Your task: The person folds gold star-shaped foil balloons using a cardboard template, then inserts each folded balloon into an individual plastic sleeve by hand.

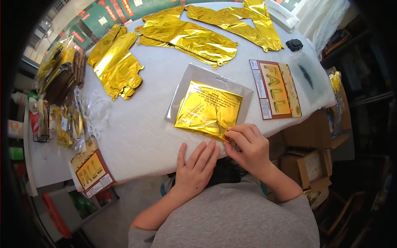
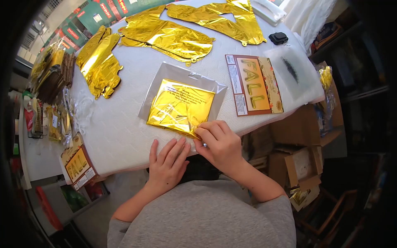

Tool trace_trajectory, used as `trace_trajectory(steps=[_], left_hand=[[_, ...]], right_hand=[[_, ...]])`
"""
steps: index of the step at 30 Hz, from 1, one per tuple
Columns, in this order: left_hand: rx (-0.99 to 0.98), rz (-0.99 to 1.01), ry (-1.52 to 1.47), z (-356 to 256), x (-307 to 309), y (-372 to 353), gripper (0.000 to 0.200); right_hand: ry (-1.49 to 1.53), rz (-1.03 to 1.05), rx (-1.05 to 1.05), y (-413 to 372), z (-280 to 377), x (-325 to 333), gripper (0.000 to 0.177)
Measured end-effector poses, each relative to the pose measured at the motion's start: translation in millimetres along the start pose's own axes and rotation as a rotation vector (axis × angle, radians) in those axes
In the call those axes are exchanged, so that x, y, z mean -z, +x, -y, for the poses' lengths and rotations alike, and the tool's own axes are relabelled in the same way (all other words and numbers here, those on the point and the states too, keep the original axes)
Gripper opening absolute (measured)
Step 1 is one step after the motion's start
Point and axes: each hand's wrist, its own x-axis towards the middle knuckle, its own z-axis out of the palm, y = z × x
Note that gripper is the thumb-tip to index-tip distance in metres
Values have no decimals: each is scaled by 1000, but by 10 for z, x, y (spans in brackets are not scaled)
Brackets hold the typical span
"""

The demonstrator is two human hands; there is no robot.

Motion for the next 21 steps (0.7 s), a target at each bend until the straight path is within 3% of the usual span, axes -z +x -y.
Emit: trace_trajectory(steps=[4, 6, 9, 11, 13, 21], left_hand=[[12, -28, 0, -56, 72, -40, 56], [-59, -102, -46, -65, 137, -78, 53], [-60, -221, -124, 51, 192, -197, 44], [142, -328, -132, 255, 285, -158, 44], [469, -401, -166, 340, 323, -122, 47], [514, -347, -201, 309, 369, -202, 44]], right_hand=[[40, 27, 32, 22, -47, -22, 32], [79, 98, 173, 70, -121, -20, 34], [110, 175, 202, 154, -166, 57, 37], [83, 149, 231, 180, -113, 46, 37], [69, 71, 256, 188, -24, -7, 35], [20, 24, 276, 290, 323, -397, 20]])
